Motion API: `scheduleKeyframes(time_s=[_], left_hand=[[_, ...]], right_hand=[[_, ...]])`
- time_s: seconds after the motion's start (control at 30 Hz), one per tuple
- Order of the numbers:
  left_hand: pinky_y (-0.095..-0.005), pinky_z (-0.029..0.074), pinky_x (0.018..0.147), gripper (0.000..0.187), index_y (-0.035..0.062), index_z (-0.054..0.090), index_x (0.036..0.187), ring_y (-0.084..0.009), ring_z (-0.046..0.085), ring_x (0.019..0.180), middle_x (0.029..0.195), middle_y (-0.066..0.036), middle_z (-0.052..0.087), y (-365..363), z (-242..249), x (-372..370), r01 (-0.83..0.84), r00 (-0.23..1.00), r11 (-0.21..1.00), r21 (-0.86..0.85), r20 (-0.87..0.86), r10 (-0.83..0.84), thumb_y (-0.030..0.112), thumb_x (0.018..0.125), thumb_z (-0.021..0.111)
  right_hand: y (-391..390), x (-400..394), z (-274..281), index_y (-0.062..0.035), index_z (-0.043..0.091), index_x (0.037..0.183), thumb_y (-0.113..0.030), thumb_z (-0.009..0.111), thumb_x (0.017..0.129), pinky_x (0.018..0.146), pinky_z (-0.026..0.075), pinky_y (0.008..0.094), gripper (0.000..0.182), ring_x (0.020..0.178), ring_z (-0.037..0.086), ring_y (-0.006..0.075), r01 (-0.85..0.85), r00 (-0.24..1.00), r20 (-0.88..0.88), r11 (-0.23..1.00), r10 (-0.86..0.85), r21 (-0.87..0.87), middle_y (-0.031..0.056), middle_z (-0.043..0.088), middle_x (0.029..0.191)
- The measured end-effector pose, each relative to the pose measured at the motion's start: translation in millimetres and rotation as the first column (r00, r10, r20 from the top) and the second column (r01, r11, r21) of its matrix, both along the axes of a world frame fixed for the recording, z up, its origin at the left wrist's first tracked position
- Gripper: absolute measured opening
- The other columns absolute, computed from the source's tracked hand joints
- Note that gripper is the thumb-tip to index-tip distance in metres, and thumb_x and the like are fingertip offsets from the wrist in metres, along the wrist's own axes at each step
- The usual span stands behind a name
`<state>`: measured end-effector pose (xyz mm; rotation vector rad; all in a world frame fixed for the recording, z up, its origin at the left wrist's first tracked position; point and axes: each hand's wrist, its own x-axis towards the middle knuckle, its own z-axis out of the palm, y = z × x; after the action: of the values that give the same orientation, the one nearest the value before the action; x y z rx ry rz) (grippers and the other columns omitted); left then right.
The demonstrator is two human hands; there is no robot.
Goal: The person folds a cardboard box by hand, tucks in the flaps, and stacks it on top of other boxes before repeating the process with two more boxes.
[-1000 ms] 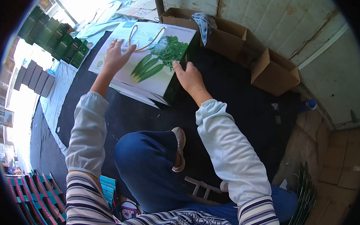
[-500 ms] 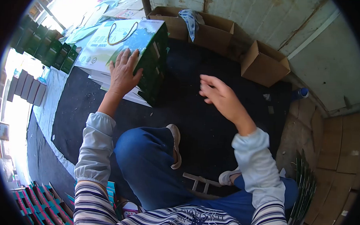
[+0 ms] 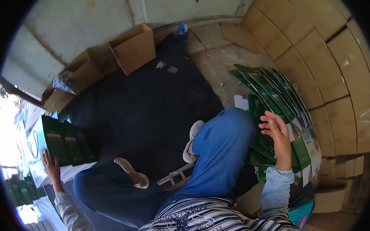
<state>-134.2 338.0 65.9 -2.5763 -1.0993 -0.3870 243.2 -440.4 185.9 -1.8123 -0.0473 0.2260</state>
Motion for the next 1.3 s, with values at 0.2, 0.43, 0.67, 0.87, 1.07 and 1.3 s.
scheduleKeyframes(time_s=[0.2, 0.43, 0.67, 0.87, 1.07, 1.3], left_hand=[[-0.0502, 0.034, 0.102, 0.073, 0.0192, 0.024, 0.147, -0.0362, 0.034, 0.132, 0.145, -0.02, 0.033, -39.9, 36.4, 47.3, -0.252, 0.963, 0.966, 0.061, -0.08, 0.257, 0.042, 0.086, 0.059], [-0.0366, 0.048, 0.085, 0.05, 0.0029, 0.048, 0.13, -0.0264, 0.06, 0.099, 0.119, -0.019, 0.057, -171.1, 79.6, 164.6, 0.191, 0.972, 0.51, -0.838, 0.091, -0.215, 0.023, 0.087, 0.063], [-0.0379, 0.05, 0.082, 0.057, -0.0008, 0.057, 0.118, -0.0291, 0.064, 0.093, 0.107, -0.02, 0.064, -205.3, 69.6, 179.0, -0.067, 0.858, 0.632, -0.772, -0.368, -0.359, 0.036, 0.076, 0.071], [-0.0372, 0.051, 0.081, 0.05, -0.002, 0.066, 0.101, -0.0304, 0.065, 0.09, 0.095, -0.02, 0.067, -206.4, 70.0, 179.2, -0.231, 0.817, 0.646, -0.728, -0.505, -0.277, 0.039, 0.074, 0.071], [-0.0375, 0.051, 0.08, 0.047, -0.0018, 0.067, 0.098, -0.0309, 0.066, 0.086, 0.091, -0.018, 0.068, -226.8, 81.9, 189.0, -0.238, 0.826, 0.683, -0.69, -0.514, -0.231, 0.039, 0.074, 0.071], [-0.0381, 0.05, 0.08, 0.045, -0.0004, 0.064, 0.103, -0.0319, 0.064, 0.088, 0.094, -0.019, 0.066, -242.6, 97.1, 185.3, -0.094, 0.865, 0.704, -0.704, -0.408, -0.292, 0.035, 0.075, 0.07]], right_hand=[[-97.5, 29.7, -26.9, -0.0036, 0.06, 0.113, -0.022, 0.058, 0.09, 0.07, 0.048, 0.0267, 0.029, 0.082, 0.062, 0.015, 0.182, 0.961, 0.274, 0.837, -0.04, -0.516, 0.0082, 0.065, 0.099], [-252.2, 140.6, -55.6, -0.0042, 0.062, 0.1, -0.021, 0.059, 0.086, 0.077, 0.047, 0.0439, 0.022, 0.09, 0.058, 0.0372, 0.549, 0.827, 0.559, 0.131, 0.059, -0.826, 0.0185, 0.062, 0.101], [-331.5, 198.6, -90.6, -0.0027, 0.062, 0.1, -0.024, 0.061, 0.083, 0.085, 0.045, 0.0477, 0.027, 0.099, 0.056, 0.0406, 0.536, 0.843, 0.536, 0.013, -0.041, -0.844, 0.0227, 0.059, 0.106], [-397.8, 241.8, -133.2, -0.0012, 0.06, 0.102, -0.024, 0.061, 0.082, 0.088, 0.045, 0.0496, 0.03, 0.105, 0.056, 0.0417, 0.328, 0.938, 0.319, 0.051, -0.134, -0.943, 0.0275, 0.058, 0.11], [-396.1, 253.3, -142.3, -0.0028, 0.061, 0.101, -0.017, 0.055, 0.085, 0.081, 0.05, 0.047, 0.022, 0.096, 0.062, 0.0389, 0.159, 0.982, 0.168, -0.109, -0.085, -0.981, 0.0216, 0.063, 0.1], [-351.9, 247.6, -91.3, -0.0056, 0.057, 0.095, -0.014, 0.044, 0.092, 0.068, 0.052, 0.0442, 0.016, 0.082, 0.063, 0.0347, 0.523, 0.848, 0.473, -0.234, 0.239, -0.82, 0.0156, 0.063, 0.092]])
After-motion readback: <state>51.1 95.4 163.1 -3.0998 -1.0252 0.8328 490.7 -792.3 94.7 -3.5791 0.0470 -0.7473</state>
